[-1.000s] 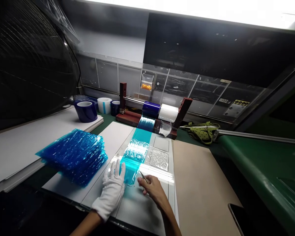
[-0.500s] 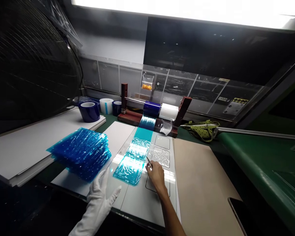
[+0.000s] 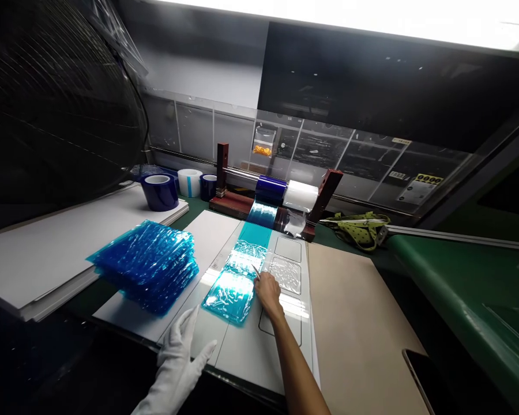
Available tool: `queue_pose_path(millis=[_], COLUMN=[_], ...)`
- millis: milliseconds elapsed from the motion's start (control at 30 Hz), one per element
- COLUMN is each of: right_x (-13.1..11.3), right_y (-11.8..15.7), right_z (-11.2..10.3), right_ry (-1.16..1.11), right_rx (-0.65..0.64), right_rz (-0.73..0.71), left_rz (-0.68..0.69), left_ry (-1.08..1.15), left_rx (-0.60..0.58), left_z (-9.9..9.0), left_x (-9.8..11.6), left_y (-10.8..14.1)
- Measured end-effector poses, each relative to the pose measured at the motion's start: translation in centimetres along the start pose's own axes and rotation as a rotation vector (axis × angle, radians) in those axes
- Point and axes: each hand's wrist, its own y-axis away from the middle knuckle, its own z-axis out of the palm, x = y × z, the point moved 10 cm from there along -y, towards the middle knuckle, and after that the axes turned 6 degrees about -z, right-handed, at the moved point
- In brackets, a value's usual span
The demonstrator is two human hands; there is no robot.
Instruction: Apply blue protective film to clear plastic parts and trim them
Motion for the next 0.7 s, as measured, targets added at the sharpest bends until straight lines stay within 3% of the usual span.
queue_pose_path(millis=[167,333,400,533,600,667,700], right_x=[-2.1,-4.0,-4.5,-4.9,-4.2,-2.9,-2.2], right_y=[0.4,3.4,5.8,10.8,12.3,13.0,13.1], right_z=[-0.7,-3.1,-4.9,-8.0,-9.3,-10.2,-10.4], right_ry=[-0.252,-0.565,-0.659,-0.783,-0.830,-0.852,-0.846], right_rx=[0.016,0.085,0.092,0.028,0.059,0.139,0.174], right_rz=[-0.071,-0.166,-0.218,-0.234,-0.185,-0.139,-0.123], left_rz=[-0.121,-0.239,-0.318,-0.429,-0.436,-0.450,-0.469], left_ry=[0.230,0.422,0.574,0.989,1.027,0.965,0.926], left_rx=[-0.056,-0.170,-0.261,-0.574,-0.599,-0.461,-0.323], left_z=[0.5,-1.2,-1.6,-1.9,-4.1,-7.9,-10.5], left_x=[-1.9,-2.0,-1.3,2.1,2.8,1.6,0.2], left_y=[-1.2,-4.3,-5.2,-5.8,-7.0,-9.7,-11.4])
